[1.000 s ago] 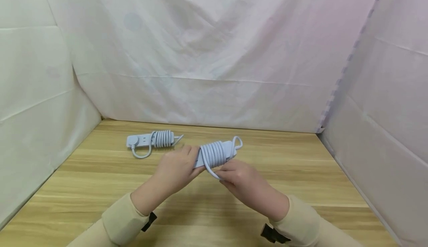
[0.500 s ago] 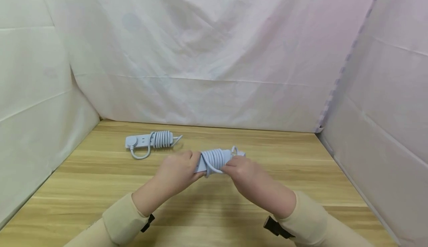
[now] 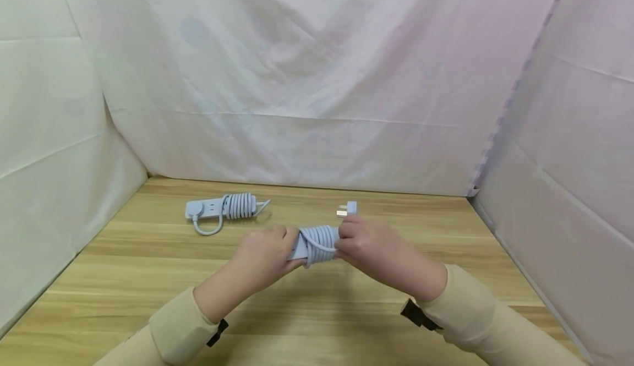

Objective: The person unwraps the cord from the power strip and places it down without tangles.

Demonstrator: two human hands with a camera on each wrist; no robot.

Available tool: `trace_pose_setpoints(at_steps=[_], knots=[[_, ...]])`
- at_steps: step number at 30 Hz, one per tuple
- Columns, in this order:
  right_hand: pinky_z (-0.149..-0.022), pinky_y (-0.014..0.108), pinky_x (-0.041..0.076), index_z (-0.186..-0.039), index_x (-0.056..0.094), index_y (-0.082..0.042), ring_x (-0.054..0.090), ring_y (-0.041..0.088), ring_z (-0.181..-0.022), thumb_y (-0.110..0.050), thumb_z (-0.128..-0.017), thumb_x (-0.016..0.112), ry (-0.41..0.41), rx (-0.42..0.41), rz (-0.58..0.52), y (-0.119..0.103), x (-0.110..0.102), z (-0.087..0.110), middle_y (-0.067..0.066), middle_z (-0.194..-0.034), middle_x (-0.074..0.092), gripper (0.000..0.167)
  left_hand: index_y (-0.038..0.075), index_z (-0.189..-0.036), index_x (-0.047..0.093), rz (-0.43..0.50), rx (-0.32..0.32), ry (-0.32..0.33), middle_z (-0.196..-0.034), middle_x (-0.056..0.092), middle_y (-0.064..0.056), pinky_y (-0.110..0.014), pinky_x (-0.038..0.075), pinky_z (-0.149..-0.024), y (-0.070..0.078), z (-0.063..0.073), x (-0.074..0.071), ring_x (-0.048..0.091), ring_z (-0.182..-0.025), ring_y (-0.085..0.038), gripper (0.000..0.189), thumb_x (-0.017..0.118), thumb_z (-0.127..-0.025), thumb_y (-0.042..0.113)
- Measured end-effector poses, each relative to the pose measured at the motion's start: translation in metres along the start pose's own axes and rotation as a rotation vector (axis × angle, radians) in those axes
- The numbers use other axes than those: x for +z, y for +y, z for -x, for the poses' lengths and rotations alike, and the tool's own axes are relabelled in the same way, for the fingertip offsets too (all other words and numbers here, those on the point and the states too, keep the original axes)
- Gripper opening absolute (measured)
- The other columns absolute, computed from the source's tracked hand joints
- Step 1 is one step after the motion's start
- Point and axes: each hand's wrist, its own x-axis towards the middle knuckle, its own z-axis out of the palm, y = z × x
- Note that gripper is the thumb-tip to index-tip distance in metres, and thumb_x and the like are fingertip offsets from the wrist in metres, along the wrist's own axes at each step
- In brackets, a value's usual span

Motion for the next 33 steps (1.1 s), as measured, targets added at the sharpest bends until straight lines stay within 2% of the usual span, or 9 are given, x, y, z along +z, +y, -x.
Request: trace_pose_setpoints(at_steps=[6,9,12,17,26,33], knots=[[-0.062,0.022,0.042,-0.069,0.064,-0.009,0.043,0.014,-0.071,0.0,-0.073,0.083,-0.02,-0.092,0.054,0.014,0.001,0.006,-0.001,-0.07,0.045,0.021,0.003,-0.096,0.058,-0.002,0.026,0.025,-0.07,0.056,-0.005,-0.034,0.041,-0.04,0.0,0.003,0.001,0.051,-0.051,-0.017,0.053,0.075,-0.078,0.051],[-0.061,0.024,0.038,-0.067,0.06,-0.008,0.04,0.015,-0.069,0.01,-0.072,0.078,-0.016,-0.116,0.092,0.022,0.003,0.009,0.0,-0.069,0.042,0.025,0.003,-0.101,0.06,0.001,0.044,0.046,-0.071,0.056,-0.005,-0.034,0.042,-0.04,-0.001,0.004,0.001,0.052,-0.051,-0.018,0.056,0.076,-0.077,0.051],[-0.061,0.025,0.039,-0.067,0.06,-0.007,0.041,0.016,-0.068,0.012,-0.07,0.077,0.0,-0.118,0.134,0.029,0.006,0.013,0.001,-0.068,0.043,0.026,0.005,-0.107,0.062,0.006,0.057,0.058,-0.072,0.056,-0.005,-0.034,0.042,-0.041,-0.001,0.006,0.001,0.052,-0.052,-0.018,0.057,0.076,-0.077,0.051],[-0.061,0.025,0.044,-0.07,0.063,-0.006,0.046,0.017,-0.071,0.007,-0.069,0.083,0.015,-0.064,0.133,0.039,0.013,0.024,0.002,-0.072,0.048,0.024,0.008,-0.105,0.062,0.037,0.067,0.066,-0.071,0.054,-0.002,-0.034,0.041,-0.041,-0.002,0.009,0.0,0.051,-0.052,-0.017,0.052,0.075,-0.079,0.051],[-0.061,0.026,0.045,-0.07,0.063,-0.007,0.046,0.017,-0.073,0.0,-0.069,0.086,0.054,0.024,0.025,0.051,0.025,0.044,0.001,-0.073,0.046,0.024,0.011,-0.107,0.06,0.077,0.068,0.06,-0.074,0.055,0.0,-0.032,0.04,-0.041,-0.003,0.014,-0.004,0.052,-0.054,-0.015,0.054,0.076,-0.077,0.052],[-0.057,0.024,0.044,-0.071,0.066,-0.009,0.044,0.015,-0.072,-0.002,-0.071,0.085,0.038,0.094,-0.017,0.052,0.031,0.059,0.0,-0.074,0.047,0.021,0.01,-0.114,0.063,0.116,0.017,0.007,-0.08,0.062,0.0,-0.031,0.042,-0.044,-0.007,0.016,-0.01,0.056,-0.059,-0.013,0.055,0.075,-0.079,0.051]])
